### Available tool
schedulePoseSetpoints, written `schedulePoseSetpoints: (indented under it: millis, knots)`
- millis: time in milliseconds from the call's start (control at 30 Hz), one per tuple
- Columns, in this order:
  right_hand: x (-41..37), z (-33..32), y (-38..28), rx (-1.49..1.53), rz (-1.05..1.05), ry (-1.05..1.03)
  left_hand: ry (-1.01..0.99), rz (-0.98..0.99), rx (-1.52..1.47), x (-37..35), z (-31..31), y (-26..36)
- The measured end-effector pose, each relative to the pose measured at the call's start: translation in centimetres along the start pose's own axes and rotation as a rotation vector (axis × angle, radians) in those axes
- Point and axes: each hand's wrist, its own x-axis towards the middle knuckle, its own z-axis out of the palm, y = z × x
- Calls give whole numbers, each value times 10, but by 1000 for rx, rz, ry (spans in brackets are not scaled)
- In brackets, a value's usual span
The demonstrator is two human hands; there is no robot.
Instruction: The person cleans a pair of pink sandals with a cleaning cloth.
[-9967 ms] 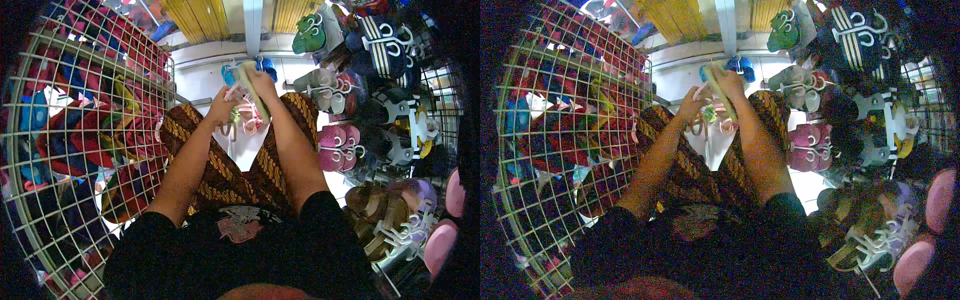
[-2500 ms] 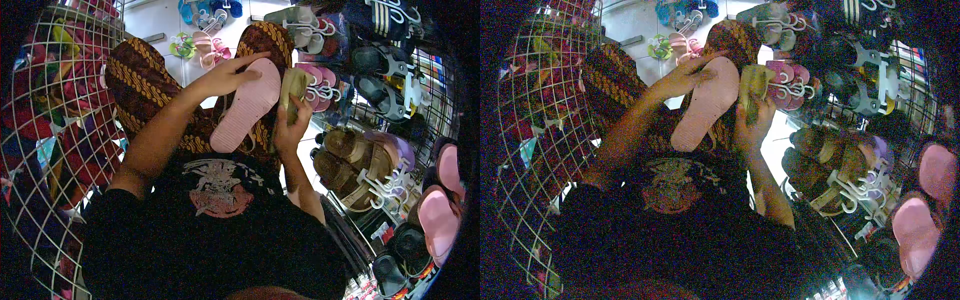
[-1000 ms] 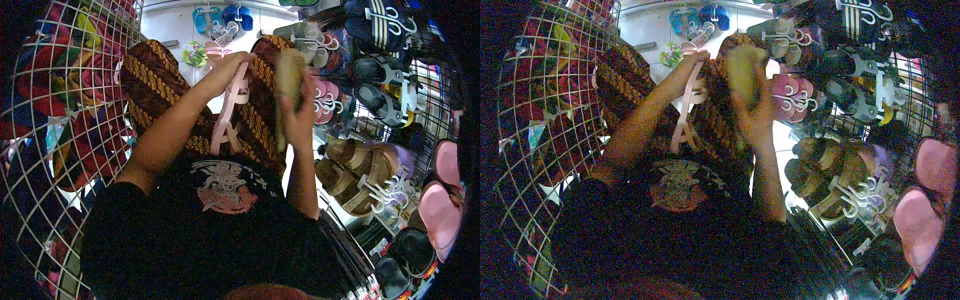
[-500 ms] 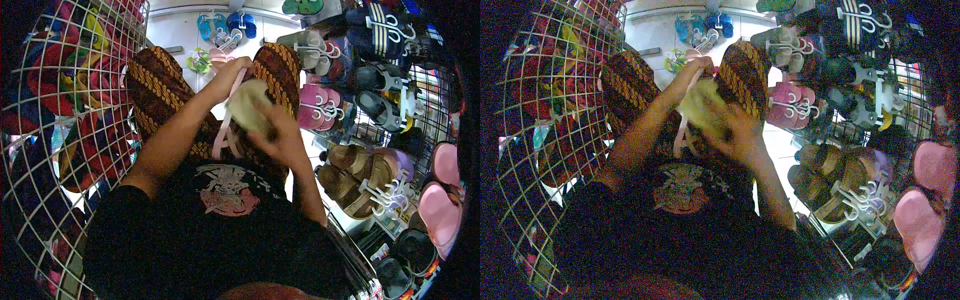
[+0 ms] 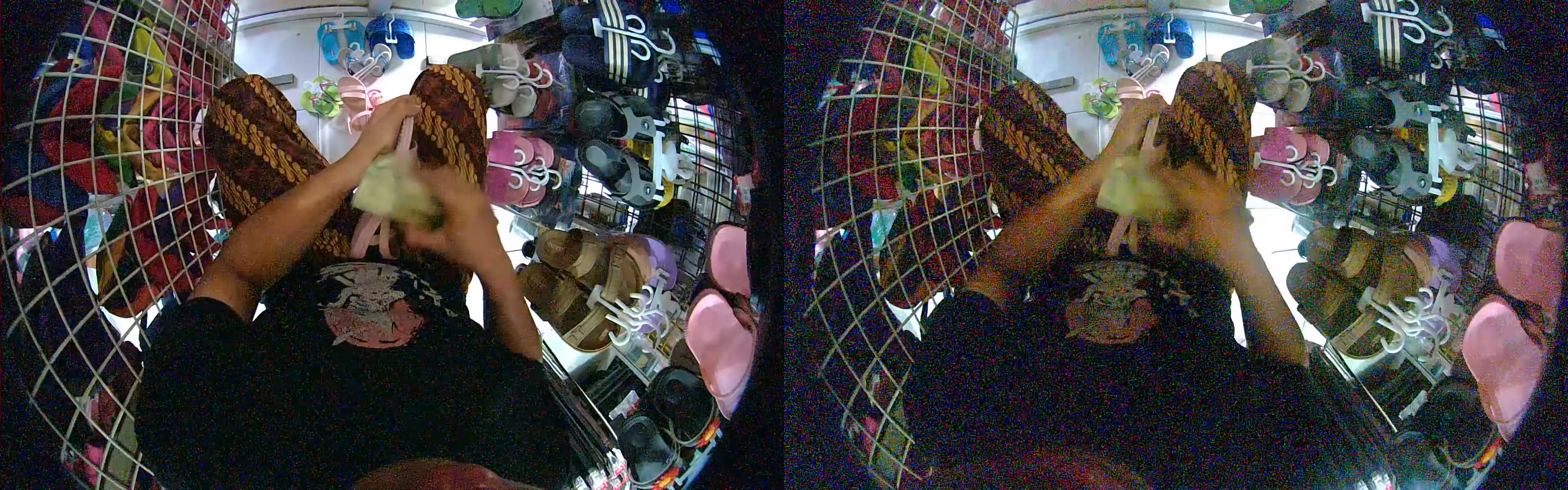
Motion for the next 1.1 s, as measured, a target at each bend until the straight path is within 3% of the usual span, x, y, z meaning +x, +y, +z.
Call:
schedulePoseSetpoints:
  millis: [67, 100, 167, 200, 233, 333, 400, 500, 600, 633, 667, 700, 733, 767, 800, 867, 900, 967, 1000, 1067, 1100]
  knots:
    - [2, -9, -20, -5, 35, -134, -49, 264, 515, -18, 3, 25]
    - [3, -11, -26, -6, 54, -202, -36, 317, 513, -13, 2, 20]
    - [4, -8, -5, -81, 205, 27, -27, 192, 226, -6, -1, 8]
    - [9, -11, -1, -86, 290, 125, -23, 184, 285, -8, -1, 5]
    - [8, -7, 3, -61, 220, 154, -19, 181, 346, -8, -1, 5]
    - [1, -2, -22, -48, 26, -168, -26, 86, 362, -6, -1, 10]
    - [2, 0, -19, -16, 99, -19, -50, -108, 138, -7, -1, 15]
    - [12, -1, 2, -55, 214, 221, -129, 272, 107, -21, 12, 19]
    - [1, 14, -12, -48, -36, 10, -13, 65, 19, -27, 15, 25]
    - [5, 2, -33, -132, 125, -184, -40, 14, 79, -2, -4, -6]
    - [6, 4, -24, -36, 170, -64, -66, -37, 138, 24, -22, -39]
    - [6, 8, -7, 61, 217, 52, -62, 133, 189, 44, -35, -67]
    - [8, 10, 5, 155, 264, 165, -127, 328, 417, 13, -20, -29]
    - [15, 6, 3, 2, 331, 285, -150, 540, 628, -19, -3, 13]
    - [13, 8, 2, -6, 250, 211, -140, 437, 561, -20, 0, 16]
    - [4, 16, -5, -16, 85, 65, -24, 30, 195, -8, -2, 10]
    - [7, 9, -25, -43, 64, -123, 31, -179, 13, -2, -6, 3]
    - [6, 17, -6, 34, 96, 59, -79, 246, 232, 23, -29, -35]
    - [6, 18, 6, 70, 113, 148, -89, 275, 300, 10, -22, -21]
    - [14, 9, 14, 16, 416, 264, -104, 338, 436, -17, -6, 7]
    - [13, 9, 15, 10, 405, 316, -127, 122, 96, -24, 6, 26]
